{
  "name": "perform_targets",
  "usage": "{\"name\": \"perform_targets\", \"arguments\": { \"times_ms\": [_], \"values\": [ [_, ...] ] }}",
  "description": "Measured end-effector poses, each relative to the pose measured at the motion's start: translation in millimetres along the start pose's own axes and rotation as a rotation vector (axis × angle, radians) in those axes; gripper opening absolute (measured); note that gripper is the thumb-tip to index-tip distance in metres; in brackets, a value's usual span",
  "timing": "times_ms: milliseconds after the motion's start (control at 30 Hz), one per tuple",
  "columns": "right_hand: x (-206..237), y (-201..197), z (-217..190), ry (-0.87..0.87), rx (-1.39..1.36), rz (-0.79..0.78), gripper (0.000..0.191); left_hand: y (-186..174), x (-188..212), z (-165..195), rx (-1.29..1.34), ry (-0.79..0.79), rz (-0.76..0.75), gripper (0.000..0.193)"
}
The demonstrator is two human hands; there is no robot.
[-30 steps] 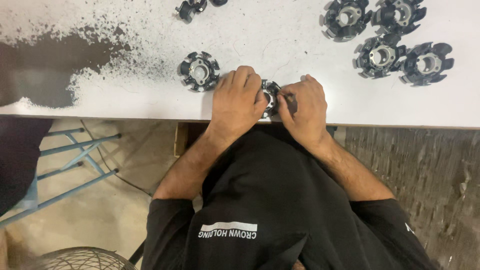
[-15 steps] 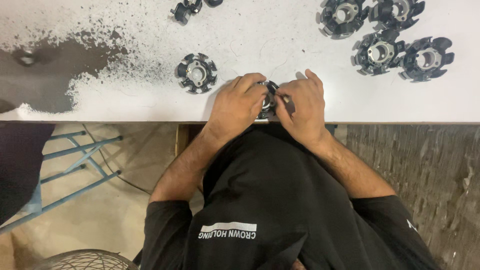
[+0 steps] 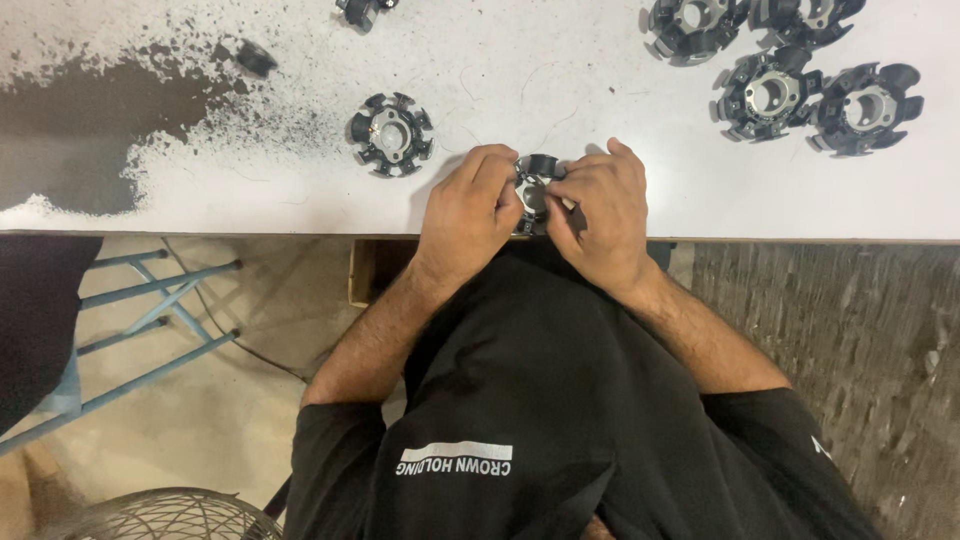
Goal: The person sits at a white workbench assembling omni wheels, fitting black roller components onto wheel hubs by hand and pressing them into place, using a small hand tool to help seat the rollers. Completed wheel hubs accumulate on the table as the person works through the parts one at a time.
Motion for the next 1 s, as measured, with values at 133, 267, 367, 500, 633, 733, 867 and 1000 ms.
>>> {"name": "perform_targets", "arguments": {
  "times_ms": [133,267,367,500,633,733,867,1000],
  "values": [
    [1.4,0.2,0.2,-0.041,-0.017,-0.02,0.029,8.3,5.1,1.8,-0.123,0.089,0.021,0.022],
    [3.4,2.5,0.8,-0.054,0.0,-0.005,0.03,12.9,10.5,1.3,-0.149,0.095,0.066,0.023],
    [4.1,3.4,1.5,-0.063,-0.001,-0.002,0.03,14.2,11.3,2.6,-0.154,0.088,0.079,0.024],
    [5.3,4.4,0.5,-0.079,-0.014,0.011,0.031,14.9,11.6,6.5,-0.166,0.087,0.109,0.024],
    [6.1,5.6,0.2,-0.074,0.03,0.031,0.033,17.0,13.5,7.3,-0.191,0.098,0.144,0.025],
    [6.7,7.0,-0.9,-0.093,0.051,0.024,0.036,19.4,13.0,8.5,-0.188,0.087,0.154,0.025],
    [2.3,2.1,3.7,-0.067,0.125,-0.009,0.037,8.1,11.4,12.9,-0.168,0.079,0.098,0.023],
    [-11.6,-25.4,28.2,0.045,0.254,0.029,0.03,-40.9,14.6,-14.2,-0.448,-0.062,0.131,0.061]
  ]
}}
Point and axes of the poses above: each hand's wrist, its own x-axis away from the middle knuckle, its own y-axis out of the palm, z = x × y, the point moved 4 cm from there along -x, towards the middle knuckle, and after that the axes turned 11 degrees about y, right-handed, at the moved point
